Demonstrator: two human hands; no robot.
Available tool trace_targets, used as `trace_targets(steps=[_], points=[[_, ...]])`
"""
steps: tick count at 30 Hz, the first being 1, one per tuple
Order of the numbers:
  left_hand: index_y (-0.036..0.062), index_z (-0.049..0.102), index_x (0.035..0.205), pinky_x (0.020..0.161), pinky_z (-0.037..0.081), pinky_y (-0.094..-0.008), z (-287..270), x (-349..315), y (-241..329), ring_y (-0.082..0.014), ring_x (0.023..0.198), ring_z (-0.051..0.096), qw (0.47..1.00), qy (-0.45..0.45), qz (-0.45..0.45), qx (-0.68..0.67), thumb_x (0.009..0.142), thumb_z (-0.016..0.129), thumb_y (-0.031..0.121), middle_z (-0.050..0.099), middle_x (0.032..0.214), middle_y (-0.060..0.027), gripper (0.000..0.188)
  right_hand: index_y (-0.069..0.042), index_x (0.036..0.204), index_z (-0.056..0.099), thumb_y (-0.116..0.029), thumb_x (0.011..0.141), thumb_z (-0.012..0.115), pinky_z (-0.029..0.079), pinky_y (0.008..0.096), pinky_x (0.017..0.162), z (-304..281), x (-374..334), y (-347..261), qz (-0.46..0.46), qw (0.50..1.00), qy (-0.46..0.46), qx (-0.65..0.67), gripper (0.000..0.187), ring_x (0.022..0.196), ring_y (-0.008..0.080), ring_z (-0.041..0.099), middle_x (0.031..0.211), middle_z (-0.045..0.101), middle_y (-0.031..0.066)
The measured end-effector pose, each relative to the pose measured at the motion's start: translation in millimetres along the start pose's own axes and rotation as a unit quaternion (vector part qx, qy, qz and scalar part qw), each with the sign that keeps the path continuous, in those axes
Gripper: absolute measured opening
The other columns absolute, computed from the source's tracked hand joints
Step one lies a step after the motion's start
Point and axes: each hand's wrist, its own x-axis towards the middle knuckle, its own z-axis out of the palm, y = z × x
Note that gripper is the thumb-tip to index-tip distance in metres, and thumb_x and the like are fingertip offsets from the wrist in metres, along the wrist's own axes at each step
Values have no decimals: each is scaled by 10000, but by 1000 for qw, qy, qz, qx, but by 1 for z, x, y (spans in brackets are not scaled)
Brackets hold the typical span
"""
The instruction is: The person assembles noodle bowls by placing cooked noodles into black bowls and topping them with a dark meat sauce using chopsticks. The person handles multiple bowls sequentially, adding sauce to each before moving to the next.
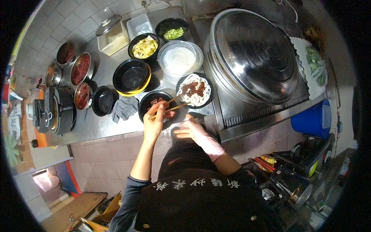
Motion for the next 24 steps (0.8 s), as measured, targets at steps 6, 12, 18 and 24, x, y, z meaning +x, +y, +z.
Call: trace_targets(steps=[6,12,18,24], points=[[-104,611,1096,728,592,-316,3,-11,8,-231,811,709,1000,1,-17,12,1023,499,215,692,911,-175,346,-107,1512,127,-255,982,464,572,542,807,3,-9,-4,0,1000,19,-14,645,982,458,646,1308,408,298],[-91,623,1086,754,571,-286,3,-21,14,-209,827,708,1000,8,-1,-8,1027,494,242,699,946,-177,362,-66,1499,152,-124,916,493,575,535,818,3,-18,-6,7,1000,23,-20,678,983,459,647,1330,392,292],[-95,617,1105,747,553,-268,6,0,-15,-202,851,707,997,34,10,67,1022,509,246,705,937,-149,366,-19,1471,183,-115,893,525,578,520,817,-8,-11,5,-1,1000,-16,-4,679,987,455,647,1292,419,275],[-79,627,1088,714,576,-299,-7,-34,15,-203,772,706,995,91,41,6,1018,513,237,700,910,-143,344,29,1414,264,-155,914,548,568,513,844,-14,-10,5,-15,999,-14,-24,604,1004,446,645,1255,471,285]])
